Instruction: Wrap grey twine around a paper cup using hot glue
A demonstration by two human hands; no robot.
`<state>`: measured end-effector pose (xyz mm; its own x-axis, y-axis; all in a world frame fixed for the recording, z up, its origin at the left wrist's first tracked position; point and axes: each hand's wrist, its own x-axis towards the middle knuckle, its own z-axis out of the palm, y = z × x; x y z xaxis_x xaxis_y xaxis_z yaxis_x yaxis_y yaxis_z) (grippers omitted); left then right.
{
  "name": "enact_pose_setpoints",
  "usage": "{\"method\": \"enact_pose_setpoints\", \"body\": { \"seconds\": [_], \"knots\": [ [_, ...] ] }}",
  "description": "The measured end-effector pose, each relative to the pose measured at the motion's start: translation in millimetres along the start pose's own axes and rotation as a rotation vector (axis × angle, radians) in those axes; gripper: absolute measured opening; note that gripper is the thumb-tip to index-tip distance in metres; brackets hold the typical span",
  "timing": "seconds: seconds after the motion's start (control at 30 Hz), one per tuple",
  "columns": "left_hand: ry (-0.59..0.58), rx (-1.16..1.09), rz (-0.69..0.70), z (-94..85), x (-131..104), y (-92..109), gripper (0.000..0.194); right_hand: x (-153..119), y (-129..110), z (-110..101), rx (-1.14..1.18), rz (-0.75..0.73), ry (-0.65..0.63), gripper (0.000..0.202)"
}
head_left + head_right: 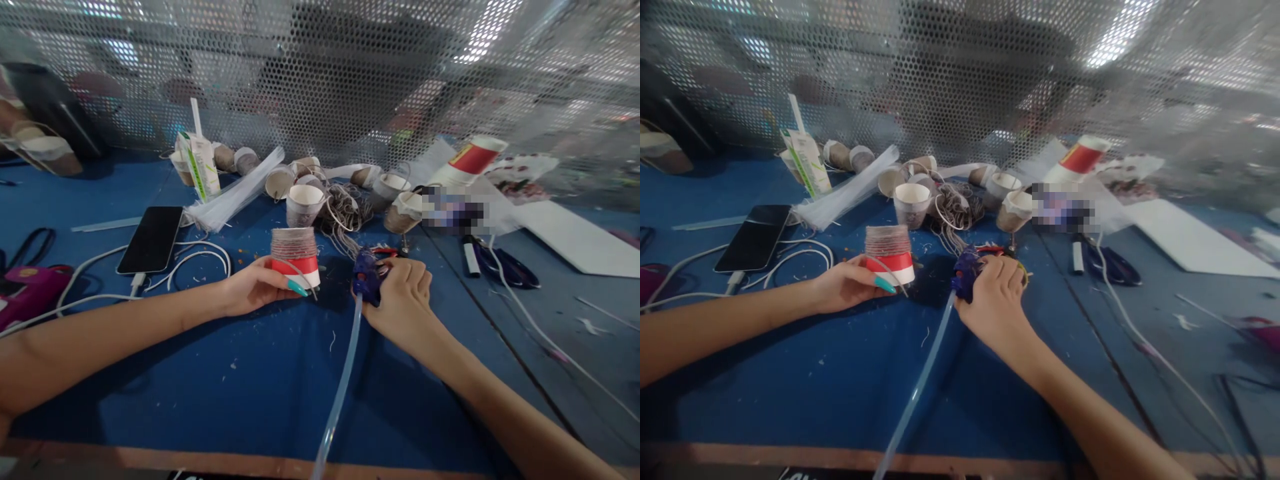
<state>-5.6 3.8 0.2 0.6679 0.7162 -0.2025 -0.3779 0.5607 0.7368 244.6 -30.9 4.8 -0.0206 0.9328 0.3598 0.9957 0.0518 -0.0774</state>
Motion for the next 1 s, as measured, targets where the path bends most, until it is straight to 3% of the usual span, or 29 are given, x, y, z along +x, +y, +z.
{"method": "enact_pose_setpoints", "body": {
  "seconds": [0.2,0.47,0.67,0.87,1.0],
  "knots": [
    [-0.016,-0.009,0.012,0.2,1,-1,0.036,-5,-2,1,0.148,-0.041,0.139,0.071],
    [0.022,-0.011,0.000,3.7,-1,0,0.042,-6,-6,-11,0.585,-0.060,-0.013,0.055],
    [-0.005,-0.014,-0.002,2.1,1,0,0.041,-11,-12,-15,0.872,-0.075,0.191,0.029],
    [-0.025,0.008,0.004,3.3,2,-2,0.045,-20,-25,-18,1.174,-0.351,0.132,0.032],
    [-0.054,0.019,0.019,2.6,2,-3,0.042,-25,-20,-25,1.173,-0.574,-0.043,0.036]
  ]
}}
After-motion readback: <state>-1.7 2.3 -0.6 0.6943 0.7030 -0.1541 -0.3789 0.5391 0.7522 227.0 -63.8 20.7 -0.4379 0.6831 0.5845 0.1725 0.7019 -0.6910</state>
